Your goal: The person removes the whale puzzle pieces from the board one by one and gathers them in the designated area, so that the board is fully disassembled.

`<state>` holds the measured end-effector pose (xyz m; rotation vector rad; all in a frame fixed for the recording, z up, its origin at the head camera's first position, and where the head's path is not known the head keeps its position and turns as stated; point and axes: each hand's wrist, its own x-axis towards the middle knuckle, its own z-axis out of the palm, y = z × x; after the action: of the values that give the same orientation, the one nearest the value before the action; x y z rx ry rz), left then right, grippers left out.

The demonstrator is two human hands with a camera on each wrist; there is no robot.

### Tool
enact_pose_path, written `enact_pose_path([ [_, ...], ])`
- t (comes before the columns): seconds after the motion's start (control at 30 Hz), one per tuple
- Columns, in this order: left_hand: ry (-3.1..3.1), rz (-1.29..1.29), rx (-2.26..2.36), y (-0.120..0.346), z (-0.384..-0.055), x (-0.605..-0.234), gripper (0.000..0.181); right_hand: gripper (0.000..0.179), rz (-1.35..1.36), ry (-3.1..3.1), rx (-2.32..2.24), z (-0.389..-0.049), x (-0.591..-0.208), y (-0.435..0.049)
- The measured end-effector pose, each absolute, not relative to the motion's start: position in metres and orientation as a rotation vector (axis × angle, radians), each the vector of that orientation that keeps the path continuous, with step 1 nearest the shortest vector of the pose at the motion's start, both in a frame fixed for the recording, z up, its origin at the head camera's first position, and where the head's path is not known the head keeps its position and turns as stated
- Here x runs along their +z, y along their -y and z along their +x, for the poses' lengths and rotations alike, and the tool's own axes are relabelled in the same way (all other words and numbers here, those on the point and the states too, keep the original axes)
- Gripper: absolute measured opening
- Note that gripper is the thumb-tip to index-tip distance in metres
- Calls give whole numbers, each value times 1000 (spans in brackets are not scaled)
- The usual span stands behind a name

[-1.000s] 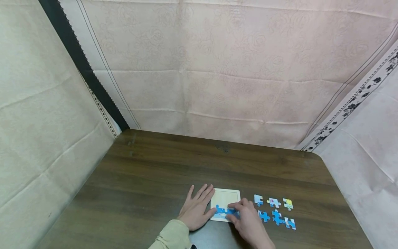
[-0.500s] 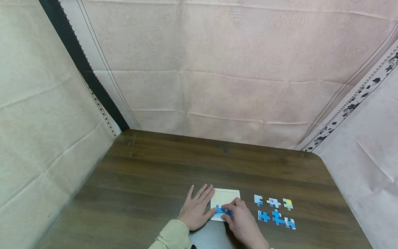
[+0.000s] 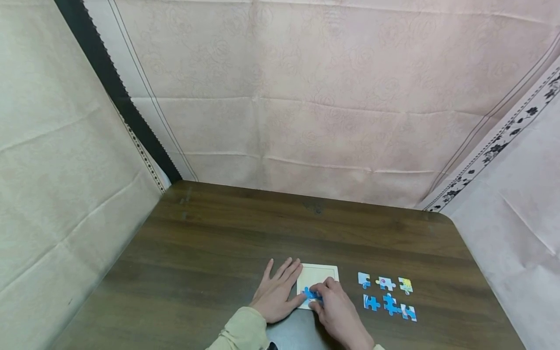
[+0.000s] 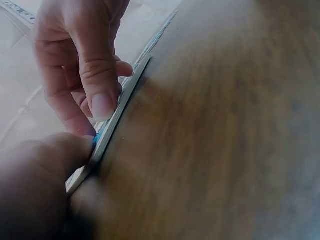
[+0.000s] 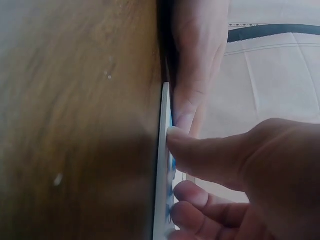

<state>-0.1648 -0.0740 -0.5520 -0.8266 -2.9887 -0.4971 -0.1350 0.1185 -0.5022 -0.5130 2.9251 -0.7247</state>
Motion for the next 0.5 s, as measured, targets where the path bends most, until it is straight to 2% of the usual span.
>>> enact_pose_path([
  [0.2,2988,-832,-458,74,-166,-554,82,15,-583,-2942,-715,-138,-500,-116],
  [0.5,3042,-830,-418,73,-166,-548,88,17,-619,-2905,-691,-144,-500,-114],
])
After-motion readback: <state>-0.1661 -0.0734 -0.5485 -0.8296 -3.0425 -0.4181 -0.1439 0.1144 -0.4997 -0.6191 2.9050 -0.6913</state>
